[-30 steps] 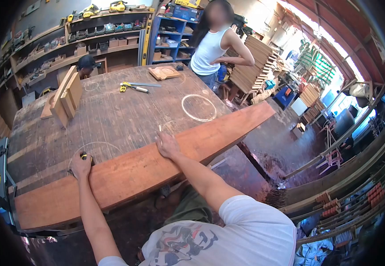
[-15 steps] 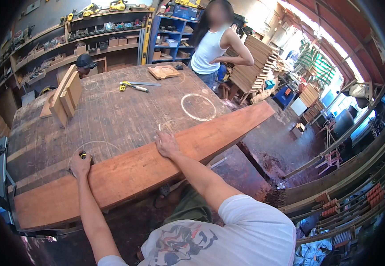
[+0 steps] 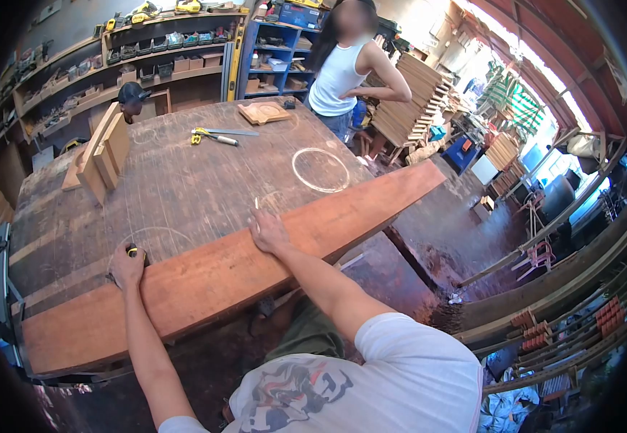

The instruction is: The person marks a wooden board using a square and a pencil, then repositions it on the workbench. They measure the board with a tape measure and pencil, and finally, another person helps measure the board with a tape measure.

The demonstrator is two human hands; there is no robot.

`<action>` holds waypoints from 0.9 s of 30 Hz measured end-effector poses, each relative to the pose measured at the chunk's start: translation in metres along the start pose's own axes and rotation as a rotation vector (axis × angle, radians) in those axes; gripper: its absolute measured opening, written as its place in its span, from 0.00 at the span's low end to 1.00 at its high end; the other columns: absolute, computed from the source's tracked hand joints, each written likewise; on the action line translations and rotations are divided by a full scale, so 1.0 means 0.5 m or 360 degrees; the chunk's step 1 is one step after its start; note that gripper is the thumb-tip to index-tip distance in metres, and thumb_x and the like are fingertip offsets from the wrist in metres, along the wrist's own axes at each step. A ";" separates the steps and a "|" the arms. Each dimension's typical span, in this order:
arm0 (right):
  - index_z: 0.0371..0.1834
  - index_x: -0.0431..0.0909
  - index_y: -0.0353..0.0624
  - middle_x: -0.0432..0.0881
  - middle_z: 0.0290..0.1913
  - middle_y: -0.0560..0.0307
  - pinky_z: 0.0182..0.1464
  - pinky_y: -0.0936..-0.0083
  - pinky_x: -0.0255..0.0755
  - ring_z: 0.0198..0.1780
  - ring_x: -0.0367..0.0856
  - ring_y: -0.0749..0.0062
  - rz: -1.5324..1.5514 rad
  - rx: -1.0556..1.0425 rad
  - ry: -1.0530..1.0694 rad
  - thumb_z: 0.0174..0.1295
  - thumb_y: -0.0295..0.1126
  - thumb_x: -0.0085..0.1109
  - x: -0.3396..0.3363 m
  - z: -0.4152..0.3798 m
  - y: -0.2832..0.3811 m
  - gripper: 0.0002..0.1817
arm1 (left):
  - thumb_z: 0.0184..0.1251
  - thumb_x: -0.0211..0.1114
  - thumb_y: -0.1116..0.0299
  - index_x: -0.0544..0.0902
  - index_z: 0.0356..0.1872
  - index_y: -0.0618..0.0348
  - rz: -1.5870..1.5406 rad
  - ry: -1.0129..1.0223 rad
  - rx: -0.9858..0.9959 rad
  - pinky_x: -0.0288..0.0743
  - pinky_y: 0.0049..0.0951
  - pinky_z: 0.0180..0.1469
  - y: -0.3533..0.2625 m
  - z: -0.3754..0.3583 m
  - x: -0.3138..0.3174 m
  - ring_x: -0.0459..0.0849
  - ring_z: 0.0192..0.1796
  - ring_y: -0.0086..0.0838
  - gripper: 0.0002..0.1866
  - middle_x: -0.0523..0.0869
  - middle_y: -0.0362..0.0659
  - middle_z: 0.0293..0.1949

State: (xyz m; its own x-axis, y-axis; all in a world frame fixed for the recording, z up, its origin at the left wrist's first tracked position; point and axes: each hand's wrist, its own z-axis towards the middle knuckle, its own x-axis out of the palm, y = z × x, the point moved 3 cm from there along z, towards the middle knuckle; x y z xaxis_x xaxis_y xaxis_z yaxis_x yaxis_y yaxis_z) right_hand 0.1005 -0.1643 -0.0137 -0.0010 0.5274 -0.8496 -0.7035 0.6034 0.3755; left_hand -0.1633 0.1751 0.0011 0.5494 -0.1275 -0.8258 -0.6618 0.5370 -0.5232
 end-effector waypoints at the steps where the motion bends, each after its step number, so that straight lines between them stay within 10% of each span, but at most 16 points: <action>1: 0.67 0.73 0.41 0.81 0.56 0.43 0.64 0.53 0.66 0.60 0.79 0.50 -0.0006 -0.0006 0.0001 0.76 0.43 0.47 0.001 0.000 -0.002 0.23 | 0.60 0.69 0.52 0.86 0.54 0.57 0.0000 -0.0001 -0.0006 0.76 0.45 0.63 -0.002 0.000 -0.001 0.85 0.59 0.48 0.25 0.87 0.53 0.55; 27: 0.65 0.74 0.40 0.81 0.54 0.43 0.64 0.55 0.67 0.59 0.79 0.49 -0.0012 -0.0023 -0.0002 0.69 0.39 0.55 0.000 0.002 0.000 0.24 | 0.55 0.70 0.53 0.84 0.57 0.56 0.0001 0.0027 -0.0004 0.76 0.44 0.63 0.005 0.004 0.007 0.83 0.60 0.47 0.29 0.86 0.51 0.57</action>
State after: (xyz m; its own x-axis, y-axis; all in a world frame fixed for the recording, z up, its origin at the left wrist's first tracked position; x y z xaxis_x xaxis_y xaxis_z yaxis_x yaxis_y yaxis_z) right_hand 0.1015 -0.1639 -0.0132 0.0049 0.5236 -0.8519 -0.7137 0.5986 0.3638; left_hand -0.1621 0.1775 -0.0026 0.5404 -0.1414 -0.8294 -0.6631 0.5352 -0.5233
